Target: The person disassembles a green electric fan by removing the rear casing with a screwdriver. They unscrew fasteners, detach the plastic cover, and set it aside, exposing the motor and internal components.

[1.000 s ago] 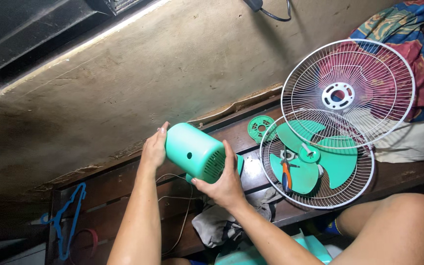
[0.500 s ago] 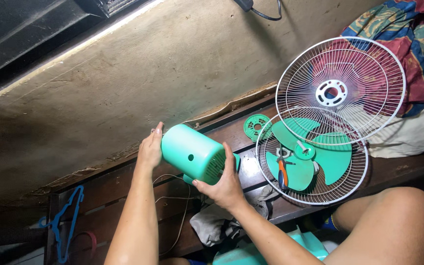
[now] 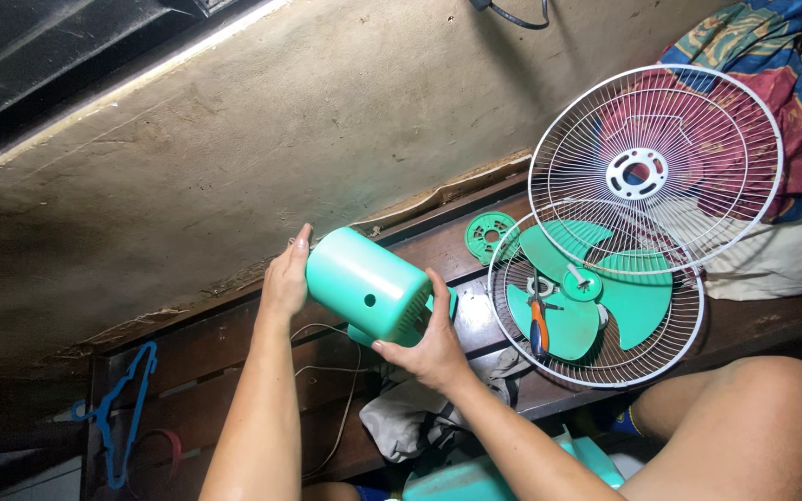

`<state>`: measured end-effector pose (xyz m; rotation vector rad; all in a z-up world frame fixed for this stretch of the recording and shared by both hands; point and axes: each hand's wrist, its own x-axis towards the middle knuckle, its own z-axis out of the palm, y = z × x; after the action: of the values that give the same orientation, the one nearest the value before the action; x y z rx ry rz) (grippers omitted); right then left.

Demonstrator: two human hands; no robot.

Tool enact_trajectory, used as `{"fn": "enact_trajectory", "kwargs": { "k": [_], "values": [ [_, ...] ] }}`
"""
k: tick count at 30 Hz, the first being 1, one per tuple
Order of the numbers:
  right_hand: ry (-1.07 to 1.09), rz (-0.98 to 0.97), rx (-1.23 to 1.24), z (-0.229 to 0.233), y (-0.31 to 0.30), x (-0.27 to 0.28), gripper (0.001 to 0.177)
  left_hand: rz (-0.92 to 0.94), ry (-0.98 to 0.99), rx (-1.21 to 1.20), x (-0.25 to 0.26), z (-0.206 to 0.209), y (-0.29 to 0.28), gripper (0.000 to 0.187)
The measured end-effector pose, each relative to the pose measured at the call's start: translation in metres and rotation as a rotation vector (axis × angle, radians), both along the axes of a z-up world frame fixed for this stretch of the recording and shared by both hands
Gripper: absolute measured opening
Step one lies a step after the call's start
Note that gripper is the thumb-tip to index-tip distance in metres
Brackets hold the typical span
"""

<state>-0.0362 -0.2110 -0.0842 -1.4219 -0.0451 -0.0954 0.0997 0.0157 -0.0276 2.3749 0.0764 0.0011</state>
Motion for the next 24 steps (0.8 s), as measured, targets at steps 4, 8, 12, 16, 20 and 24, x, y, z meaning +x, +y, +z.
{"fn": "enact_trajectory", "kwargs": {
  "k": [4,8,12,16,20,24],
  "values": [
    [0.066,0.089,0.122,-0.012,-0.015,-0.002,0.127,-0.018,-0.01,-0.008,-0.005,-0.002,-0.006,0.068],
    [-0.004,0.109,0.148,-0.027,-0.032,-0.011,0.127,-0.025,-0.015,-0.023,-0.016,-0.006,-0.013,0.069],
    [-0.069,0.058,-0.109,-0.037,-0.046,-0.015,0.127,-0.069,-0.03,-0.021,-0.026,-0.002,-0.017,0.072],
    [-0.067,0.072,-0.08,-0.038,-0.049,-0.016,0.128,-0.09,-0.02,-0.045,-0.031,0.003,-0.02,0.075],
    [-0.054,0.064,-0.077,-0.033,-0.046,-0.013,0.127,-0.089,-0.01,-0.039,-0.029,0.007,-0.024,0.076],
    [-0.069,0.071,-0.043,-0.03,-0.044,-0.009,0.126,-0.093,-0.003,-0.074,-0.031,0.009,-0.025,0.079]
  ]
}}
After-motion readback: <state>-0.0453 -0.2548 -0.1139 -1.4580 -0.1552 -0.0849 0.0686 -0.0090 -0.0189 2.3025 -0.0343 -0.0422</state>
